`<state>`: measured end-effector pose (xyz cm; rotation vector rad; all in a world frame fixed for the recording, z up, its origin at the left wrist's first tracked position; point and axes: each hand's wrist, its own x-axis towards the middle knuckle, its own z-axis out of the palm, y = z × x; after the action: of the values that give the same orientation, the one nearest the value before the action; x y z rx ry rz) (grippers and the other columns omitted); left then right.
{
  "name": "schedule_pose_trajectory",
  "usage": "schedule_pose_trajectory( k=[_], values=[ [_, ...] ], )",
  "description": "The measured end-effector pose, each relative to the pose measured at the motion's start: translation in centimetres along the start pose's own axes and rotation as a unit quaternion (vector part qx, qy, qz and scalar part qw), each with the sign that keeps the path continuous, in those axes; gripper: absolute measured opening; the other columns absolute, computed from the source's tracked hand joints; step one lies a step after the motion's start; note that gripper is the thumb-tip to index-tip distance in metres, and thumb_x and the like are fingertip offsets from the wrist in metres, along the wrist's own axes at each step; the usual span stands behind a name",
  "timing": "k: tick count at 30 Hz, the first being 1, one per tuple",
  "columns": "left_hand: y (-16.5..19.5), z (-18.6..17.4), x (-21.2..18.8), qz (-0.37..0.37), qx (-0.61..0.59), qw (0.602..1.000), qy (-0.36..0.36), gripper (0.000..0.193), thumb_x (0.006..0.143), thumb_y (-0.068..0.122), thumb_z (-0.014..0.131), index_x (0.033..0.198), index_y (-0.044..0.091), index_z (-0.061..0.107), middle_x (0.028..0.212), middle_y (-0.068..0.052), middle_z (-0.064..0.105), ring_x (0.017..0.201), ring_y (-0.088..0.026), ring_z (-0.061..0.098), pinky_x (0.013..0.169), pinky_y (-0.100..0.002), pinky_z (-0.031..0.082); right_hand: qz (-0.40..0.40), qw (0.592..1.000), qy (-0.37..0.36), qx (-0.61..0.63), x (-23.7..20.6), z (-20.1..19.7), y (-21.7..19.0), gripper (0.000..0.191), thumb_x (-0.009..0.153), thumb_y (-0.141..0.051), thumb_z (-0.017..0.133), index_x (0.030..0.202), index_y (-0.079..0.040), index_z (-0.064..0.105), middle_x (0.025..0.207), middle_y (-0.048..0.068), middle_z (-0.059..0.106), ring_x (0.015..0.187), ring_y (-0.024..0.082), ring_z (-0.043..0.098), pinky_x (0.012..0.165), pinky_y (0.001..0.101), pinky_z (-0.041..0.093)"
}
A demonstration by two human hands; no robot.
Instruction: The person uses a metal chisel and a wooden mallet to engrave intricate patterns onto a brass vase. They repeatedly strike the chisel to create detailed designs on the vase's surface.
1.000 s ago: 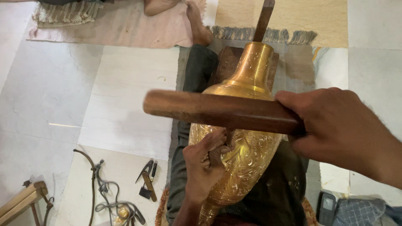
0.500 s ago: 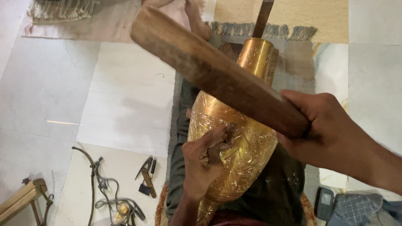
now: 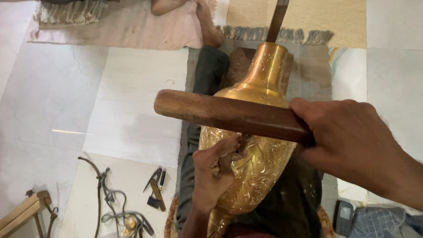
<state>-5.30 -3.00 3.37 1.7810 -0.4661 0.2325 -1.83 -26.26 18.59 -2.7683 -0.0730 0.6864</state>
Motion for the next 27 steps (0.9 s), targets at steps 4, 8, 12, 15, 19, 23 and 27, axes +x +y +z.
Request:
schedule_pose_trajectory(
  k=[4, 8, 12, 15, 19, 23, 27],
  values=[
    [-0.1, -0.2, -0.3, -0.025, -0.015, 1.0, -0.011, 0.056, 0.078, -0.019, 0.054, 0.126, 0.004, 0.07, 0.114, -0.017, 0.079, 0.093, -0.024, 0.083, 0.073, -0.027, 0.068, 0.015, 0.999, -0.045, 0.002, 0.3, 0.2, 0.4, 0.03, 0.075, -0.02, 0.078, 0.101, -0.018, 0.063, 0.061, 0.006, 0.064, 0.055, 0.022, 0.066, 0.06, 0.0404, 0.053],
    [-0.6, -0.3, -0.4, 0.027, 0.007, 1.0, 0.006, 0.054, 0.082, -0.019, 0.054, 0.126, 0.007, 0.071, 0.121, -0.019, 0.077, 0.093, -0.024, 0.083, 0.08, -0.031, 0.069, 0.018, 0.994, -0.049, 0.094, 0.3, 0.4, 0.6, 0.026, 0.074, -0.021, 0.075, 0.098, -0.018, 0.064, 0.064, 0.004, 0.061, 0.057, 0.022, 0.063, 0.055, 0.0419, 0.053],
    [-1.1, 0.0, -0.2, -0.01, -0.027, 0.999, -0.014, 0.054, 0.078, -0.015, 0.055, 0.126, 0.006, 0.068, 0.107, -0.016, 0.079, 0.085, -0.022, 0.083, 0.06, -0.026, 0.069, 0.038, 0.994, -0.034, -0.098, -0.1, 0.7, 0.6, 0.028, 0.075, -0.022, 0.076, 0.099, -0.018, 0.063, 0.06, 0.004, 0.063, 0.057, 0.02, 0.065, 0.06, 0.0386, 0.051],
    [-1.0, 0.4, -0.3, -0.003, -0.011, 1.0, 0.012, 0.043, 0.088, -0.013, 0.054, 0.123, 0.007, 0.069, 0.097, -0.01, 0.082, 0.077, -0.017, 0.082, 0.061, -0.025, 0.068, 0.036, 0.998, 0.013, 0.055, -0.3, 0.7, 0.7, 0.031, 0.074, -0.022, 0.082, 0.098, -0.016, 0.063, 0.059, 0.009, 0.059, 0.055, 0.025, 0.06, 0.057, 0.0435, 0.047],
    [-0.4, 0.1, -0.6, 0.018, 0.021, 0.999, 0.019, 0.035, 0.09, -0.012, 0.057, 0.115, 0.007, 0.072, 0.095, -0.009, 0.082, 0.075, -0.016, 0.082, 0.062, -0.025, 0.066, 0.053, 0.996, -0.075, -0.007, -0.3, 0.6, 0.9, 0.024, 0.079, -0.022, 0.077, 0.098, -0.02, 0.063, 0.063, 0.002, 0.059, 0.057, 0.018, 0.061, 0.057, 0.0349, 0.049],
    [0.0, -0.1, -0.2, 0.031, 0.043, 0.999, -0.006, 0.046, 0.081, -0.014, 0.056, 0.12, 0.005, 0.073, 0.109, -0.016, 0.08, 0.078, -0.017, 0.081, 0.066, -0.026, 0.066, 0.044, 0.995, -0.024, 0.083, -0.7, 1.1, 2.0, 0.033, 0.068, -0.017, 0.082, 0.098, -0.021, 0.069, 0.063, 0.004, 0.06, 0.057, 0.019, 0.063, 0.055, 0.0379, 0.053],
    [0.3, -0.6, 0.3, -0.009, 0.038, 0.997, -0.072, 0.059, 0.071, -0.014, 0.052, 0.124, 0.002, 0.072, 0.113, -0.017, 0.079, 0.087, -0.019, 0.082, 0.07, -0.026, 0.069, 0.055, 0.996, -0.006, 0.073, -1.2, 3.4, 4.1, 0.036, 0.066, -0.016, 0.085, 0.098, -0.017, 0.067, 0.063, 0.007, 0.061, 0.057, 0.022, 0.065, 0.057, 0.0401, 0.051]
  ],
)
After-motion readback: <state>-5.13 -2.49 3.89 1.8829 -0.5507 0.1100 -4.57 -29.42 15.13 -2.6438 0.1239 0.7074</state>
